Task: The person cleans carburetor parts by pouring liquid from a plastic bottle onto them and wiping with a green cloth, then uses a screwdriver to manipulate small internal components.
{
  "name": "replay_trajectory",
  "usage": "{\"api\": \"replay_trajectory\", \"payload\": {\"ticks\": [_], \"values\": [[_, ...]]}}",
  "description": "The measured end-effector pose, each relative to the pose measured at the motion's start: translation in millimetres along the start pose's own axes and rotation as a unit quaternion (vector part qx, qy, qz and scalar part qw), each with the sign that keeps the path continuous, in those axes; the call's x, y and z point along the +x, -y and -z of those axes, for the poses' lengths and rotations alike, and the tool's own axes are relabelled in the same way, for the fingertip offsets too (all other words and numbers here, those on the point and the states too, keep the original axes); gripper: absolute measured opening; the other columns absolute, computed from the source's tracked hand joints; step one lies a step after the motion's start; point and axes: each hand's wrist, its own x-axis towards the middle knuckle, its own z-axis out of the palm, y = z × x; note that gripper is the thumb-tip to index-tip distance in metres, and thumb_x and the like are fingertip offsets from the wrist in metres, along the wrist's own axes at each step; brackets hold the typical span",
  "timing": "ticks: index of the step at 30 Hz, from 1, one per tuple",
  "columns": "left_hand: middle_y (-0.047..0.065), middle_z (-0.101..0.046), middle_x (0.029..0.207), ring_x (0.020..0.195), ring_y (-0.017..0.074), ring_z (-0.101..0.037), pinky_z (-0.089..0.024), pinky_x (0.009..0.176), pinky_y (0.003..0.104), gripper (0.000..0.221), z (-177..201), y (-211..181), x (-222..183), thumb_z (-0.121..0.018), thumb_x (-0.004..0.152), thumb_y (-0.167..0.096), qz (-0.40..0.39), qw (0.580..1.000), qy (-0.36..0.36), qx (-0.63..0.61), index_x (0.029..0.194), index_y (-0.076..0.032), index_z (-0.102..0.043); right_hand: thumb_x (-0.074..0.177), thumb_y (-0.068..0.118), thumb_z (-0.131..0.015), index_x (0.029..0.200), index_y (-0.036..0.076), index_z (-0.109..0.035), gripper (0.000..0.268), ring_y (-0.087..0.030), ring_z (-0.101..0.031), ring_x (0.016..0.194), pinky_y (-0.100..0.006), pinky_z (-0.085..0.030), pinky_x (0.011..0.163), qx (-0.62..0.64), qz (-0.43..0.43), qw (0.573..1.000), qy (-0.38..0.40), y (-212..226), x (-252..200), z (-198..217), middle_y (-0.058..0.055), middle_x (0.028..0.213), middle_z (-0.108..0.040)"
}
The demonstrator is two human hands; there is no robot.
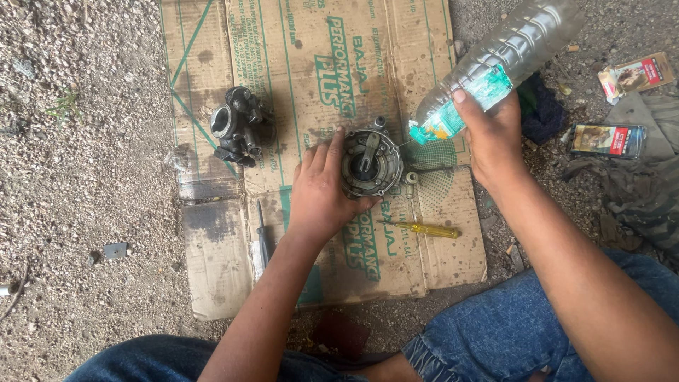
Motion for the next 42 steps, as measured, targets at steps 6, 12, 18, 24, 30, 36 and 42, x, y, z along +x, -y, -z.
{"api": "replay_trajectory", "payload": {"ticks": [6, 12, 18, 24, 30, 36, 42], "values": [[0.017, -0.055, 0.138, 0.132, 0.0365, -0.048, -0.039, 0.109, 0.05, 0.124, 0, 1, 0, -0.098, 0.052, -0.044, -0.001, 1.0, 0.001, 0.001, 0.151, -0.003, -0.036, 0.102, 0.009, -0.073, 0.138, 0.01, -0.047, 0.044, -0.012, -0.06, 0.118, -0.033, -0.054, 0.106, 0.001, 0.002, 1.0, 0.004, -2, 0, 1, -0.002, 0.127, -0.058], [0.016, -0.055, 0.139, 0.131, 0.0364, -0.049, -0.039, 0.11, 0.049, 0.125, -1, 1, 0, -0.097, 0.053, -0.046, 0.0, 1.0, 0.004, -0.003, 0.152, -0.003, -0.036, 0.1, 0.016, -0.073, 0.135, 0.011, -0.049, 0.042, -0.011, -0.062, 0.111, -0.032, -0.055, 0.092, -0.017, -0.033, 0.999, -0.022, 0, 0, 0, -0.001, 0.123, -0.06], [0.025, -0.049, 0.14, 0.134, 0.0404, -0.046, -0.036, 0.113, 0.052, 0.116, 3, 8, -2, -0.092, 0.079, -0.053, -0.009, 0.997, 0.015, -0.069, 0.157, 0.003, -0.026, 0.1, 0.028, -0.07, 0.135, 0.009, -0.054, 0.042, -0.016, -0.066, 0.113, -0.034, -0.057, 0.096, 0.066, -0.109, 0.991, -0.041, 6, 2, 2, -0.003, 0.123, -0.064], [0.019, -0.046, 0.155, 0.147, 0.0342, -0.046, -0.038, 0.128, 0.046, 0.086, 14, -6, 7, -0.077, 0.096, -0.02, -0.093, 0.99, -0.105, -0.025, 0.164, -0.005, -0.027, 0.098, 0.033, -0.069, 0.132, 0.009, -0.057, 0.043, -0.019, -0.07, 0.103, -0.038, -0.059, 0.089, 0.085, -0.272, 0.958, -0.036, 46, 2, -13, -0.006, 0.117, -0.068], [0.018, -0.044, 0.154, 0.14, 0.0395, -0.044, -0.036, 0.114, 0.053, 0.117, 48, -51, 7, -0.092, 0.056, -0.038, -0.218, 0.966, -0.138, 0.009, 0.155, -0.021, -0.032, 0.103, 0.051, -0.049, 0.124, 0.008, -0.059, 0.048, -0.013, -0.071, 0.076, -0.031, -0.059, 0.061, 0.022, -0.355, 0.928, 0.114, 69, -25, -48, -0.006, 0.093, -0.073], [0.008, -0.055, 0.137, 0.127, 0.0299, -0.057, -0.048, 0.111, 0.049, 0.11, 66, -54, 3, -0.098, 0.069, -0.042, -0.16, 0.985, -0.057, -0.017, 0.158, -0.021, -0.037, 0.104, 0.06, -0.031, 0.111, 0.008, -0.059, 0.06, -0.005, -0.047, 0.042, -0.02, -0.036, 0.034, -0.015, -0.328, 0.915, 0.235, 86, -30, -56, -0.005, 0.07, -0.063], [0.026, -0.049, 0.151, 0.13, 0.0403, -0.061, -0.06, 0.101, 0.049, 0.12, 38, -57, 3, -0.095, 0.073, -0.043, -0.117, 0.966, -0.117, -0.199, 0.157, -0.008, -0.017, 0.106, 0.068, -0.021, 0.102, 0.003, -0.062, 0.077, -0.003, -0.042, 0.048, -0.018, -0.035, 0.042, -0.022, -0.29, 0.905, 0.31, 84, -30, -44, -0.001, 0.076, -0.059]]}}
